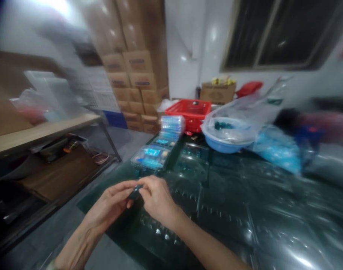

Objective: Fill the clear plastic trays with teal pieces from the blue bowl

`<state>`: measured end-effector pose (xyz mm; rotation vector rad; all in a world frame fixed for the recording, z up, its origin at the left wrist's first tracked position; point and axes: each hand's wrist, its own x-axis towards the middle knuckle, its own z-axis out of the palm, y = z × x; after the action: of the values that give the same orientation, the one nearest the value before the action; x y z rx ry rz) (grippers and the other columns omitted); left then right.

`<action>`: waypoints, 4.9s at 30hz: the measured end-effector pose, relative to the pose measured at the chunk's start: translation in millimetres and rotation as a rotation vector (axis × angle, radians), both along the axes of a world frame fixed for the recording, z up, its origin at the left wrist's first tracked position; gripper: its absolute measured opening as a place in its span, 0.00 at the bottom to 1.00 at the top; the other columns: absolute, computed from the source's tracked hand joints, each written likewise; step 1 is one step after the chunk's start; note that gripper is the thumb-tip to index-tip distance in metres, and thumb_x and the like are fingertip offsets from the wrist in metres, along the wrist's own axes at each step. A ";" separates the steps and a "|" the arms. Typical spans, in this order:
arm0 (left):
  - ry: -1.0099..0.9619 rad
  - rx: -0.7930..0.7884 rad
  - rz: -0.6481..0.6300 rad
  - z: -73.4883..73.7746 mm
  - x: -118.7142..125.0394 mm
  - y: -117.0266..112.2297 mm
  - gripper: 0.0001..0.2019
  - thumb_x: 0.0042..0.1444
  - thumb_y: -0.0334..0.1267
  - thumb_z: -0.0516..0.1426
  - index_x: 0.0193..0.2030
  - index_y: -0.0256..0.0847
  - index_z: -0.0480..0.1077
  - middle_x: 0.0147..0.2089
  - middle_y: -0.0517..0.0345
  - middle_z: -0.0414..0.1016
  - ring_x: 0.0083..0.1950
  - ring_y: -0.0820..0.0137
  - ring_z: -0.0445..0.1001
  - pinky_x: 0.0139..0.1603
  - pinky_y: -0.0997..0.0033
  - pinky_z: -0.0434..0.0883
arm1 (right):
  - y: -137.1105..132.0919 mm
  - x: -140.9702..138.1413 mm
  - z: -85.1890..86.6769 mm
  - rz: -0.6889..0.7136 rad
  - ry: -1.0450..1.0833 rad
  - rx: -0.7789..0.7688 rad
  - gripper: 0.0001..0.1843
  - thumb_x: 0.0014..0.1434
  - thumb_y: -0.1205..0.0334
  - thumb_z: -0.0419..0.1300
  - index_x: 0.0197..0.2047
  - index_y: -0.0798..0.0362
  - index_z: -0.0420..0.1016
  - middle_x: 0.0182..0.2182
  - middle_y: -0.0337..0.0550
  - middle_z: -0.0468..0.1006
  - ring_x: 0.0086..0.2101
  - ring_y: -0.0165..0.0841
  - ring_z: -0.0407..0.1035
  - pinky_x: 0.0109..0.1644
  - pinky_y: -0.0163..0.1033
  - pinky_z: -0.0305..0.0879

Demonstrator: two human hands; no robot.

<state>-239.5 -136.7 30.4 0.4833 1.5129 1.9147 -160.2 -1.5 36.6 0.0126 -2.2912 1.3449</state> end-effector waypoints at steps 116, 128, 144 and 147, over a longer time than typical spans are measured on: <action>-0.321 -0.105 -0.082 -4.0 39.4 56.1 0.17 0.45 0.41 0.58 0.43 0.39 0.66 0.17 0.64 0.64 0.12 0.83 0.52 0.13 0.81 0.48 | 167.9 7.4 -55.5 -0.565 -0.544 0.817 0.11 0.56 0.64 0.49 0.34 0.52 0.73 0.32 0.46 0.69 0.38 0.36 0.61 0.39 0.37 0.53; -0.098 -0.047 -0.119 -10.5 42.9 63.4 0.18 0.50 0.40 0.54 0.48 0.36 0.64 0.31 0.52 0.70 0.24 0.74 0.63 0.19 0.77 0.58 | 119.3 36.7 -17.6 -0.406 -0.380 0.535 0.15 0.58 0.64 0.48 0.48 0.54 0.64 0.32 0.42 0.71 0.33 0.31 0.64 0.37 0.34 0.57; 0.575 -0.009 0.131 5.0 82.5 70.2 0.15 0.43 0.29 0.57 0.39 0.44 0.74 0.33 0.53 0.69 0.34 0.65 0.67 0.36 0.71 0.63 | 37.3 72.4 -12.2 -0.201 -0.247 -0.716 0.12 0.50 0.57 0.57 0.22 0.57 0.65 0.15 0.32 0.60 0.16 0.21 0.52 0.18 0.28 0.48; 0.627 -0.022 0.130 3.1 83.0 68.8 0.15 0.44 0.28 0.57 0.41 0.44 0.74 0.34 0.51 0.70 0.35 0.65 0.68 0.37 0.71 0.64 | 35.5 74.1 -13.6 -0.146 -0.227 -0.878 0.12 0.50 0.58 0.56 0.21 0.56 0.63 0.15 0.32 0.60 0.15 0.21 0.52 0.16 0.28 0.49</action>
<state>-156.5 -67.9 33.5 1.0720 1.9870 1.9392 -86.1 33.9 23.1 -0.6011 -1.6252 2.2248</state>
